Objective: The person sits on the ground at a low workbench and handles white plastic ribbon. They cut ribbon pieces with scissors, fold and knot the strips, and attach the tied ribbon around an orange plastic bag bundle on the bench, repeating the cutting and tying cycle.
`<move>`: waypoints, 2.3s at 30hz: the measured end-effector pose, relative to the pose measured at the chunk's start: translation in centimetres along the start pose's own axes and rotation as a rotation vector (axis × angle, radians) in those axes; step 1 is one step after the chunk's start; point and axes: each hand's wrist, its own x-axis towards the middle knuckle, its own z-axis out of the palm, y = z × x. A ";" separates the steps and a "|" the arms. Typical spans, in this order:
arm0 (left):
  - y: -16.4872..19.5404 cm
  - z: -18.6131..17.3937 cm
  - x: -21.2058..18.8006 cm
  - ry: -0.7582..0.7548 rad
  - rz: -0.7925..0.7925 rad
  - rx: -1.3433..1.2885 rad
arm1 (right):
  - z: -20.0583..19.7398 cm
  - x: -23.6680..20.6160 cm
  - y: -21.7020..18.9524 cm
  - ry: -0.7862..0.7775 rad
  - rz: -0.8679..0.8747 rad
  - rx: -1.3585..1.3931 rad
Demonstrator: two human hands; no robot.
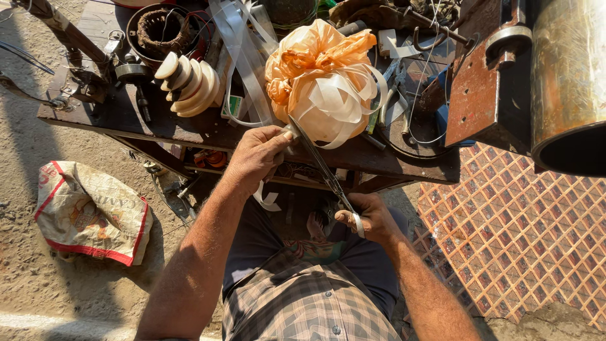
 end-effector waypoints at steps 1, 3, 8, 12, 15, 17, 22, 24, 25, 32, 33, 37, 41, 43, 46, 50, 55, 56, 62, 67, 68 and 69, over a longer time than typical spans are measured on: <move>0.0 0.0 -0.1 0.010 0.014 -0.009 | -0.1 0.2 -0.2 0.019 -0.017 -0.008; 0.2 0.1 -0.3 0.027 0.039 -0.022 | -0.3 0.5 -0.6 0.092 -0.004 -0.030; 4.2 -1.8 -0.1 -0.029 0.365 -0.022 | -3.0 2.3 -2.6 0.298 0.227 0.175; 10.7 -3.3 3.1 -0.017 0.700 0.068 | -5.0 3.2 -3.9 0.435 0.187 0.162; 16.5 -4.1 7.3 0.096 0.877 0.137 | -5.3 3.5 -4.1 0.450 0.200 0.082; 19.7 -4.7 9.8 0.285 0.840 0.246 | -5.1 3.4 -4.1 0.448 0.214 0.072; 22.0 -6.6 14.1 0.556 0.698 0.400 | -4.9 3.2 -3.7 0.461 0.212 -0.077; 22.1 -7.2 15.1 0.590 0.670 0.427 | -5.0 3.2 -3.7 0.456 0.173 -0.143; 22.2 -7.5 15.5 0.603 0.663 0.433 | -5.0 3.1 -3.8 0.445 0.142 -0.180; 23.7 -8.1 12.7 0.546 0.697 0.394 | -5.6 1.4 -4.6 0.338 0.038 -0.517; 23.5 -7.8 11.5 0.503 0.707 0.371 | -5.7 1.0 -4.7 0.337 0.004 -0.565; 21.6 -5.1 6.3 0.142 0.768 0.208 | -6.7 -1.2 -4.5 0.346 -0.037 -0.739; 16.5 -2.0 1.3 -0.116 0.723 0.054 | -7.5 -3.2 -4.2 0.366 0.024 -0.784; 13.6 -0.5 0.3 -0.120 0.640 0.048 | -7.7 -3.7 -4.3 0.354 0.057 -0.845; 9.3 1.5 0.0 -0.066 0.467 -0.028 | -7.7 -3.8 -4.8 0.335 0.156 -0.872; 4.8 4.0 1.0 0.010 0.398 -0.068 | -7.7 -2.7 -5.0 0.398 0.158 -1.005; 3.3 6.3 4.1 0.144 0.515 0.220 | -7.2 1.6 -4.5 0.403 -0.006 -1.281; 3.4 6.6 4.7 0.209 0.514 0.349 | -7.0 2.2 -4.6 0.425 -0.109 -1.309; 4.8 8.2 7.1 0.285 0.439 0.627 | -6.8 2.9 -8.5 0.216 -0.049 -1.159; 5.1 9.6 8.0 0.226 0.433 0.876 | -7.1 5.4 -12.7 0.463 -0.441 -0.830; 5.1 9.8 8.1 0.216 0.429 0.937 | -7.2 6.2 -13.3 0.503 -0.506 -0.771; 5.0 9.8 8.2 0.207 0.425 0.998 | -7.3 6.9 -13.7 0.538 -0.520 -0.757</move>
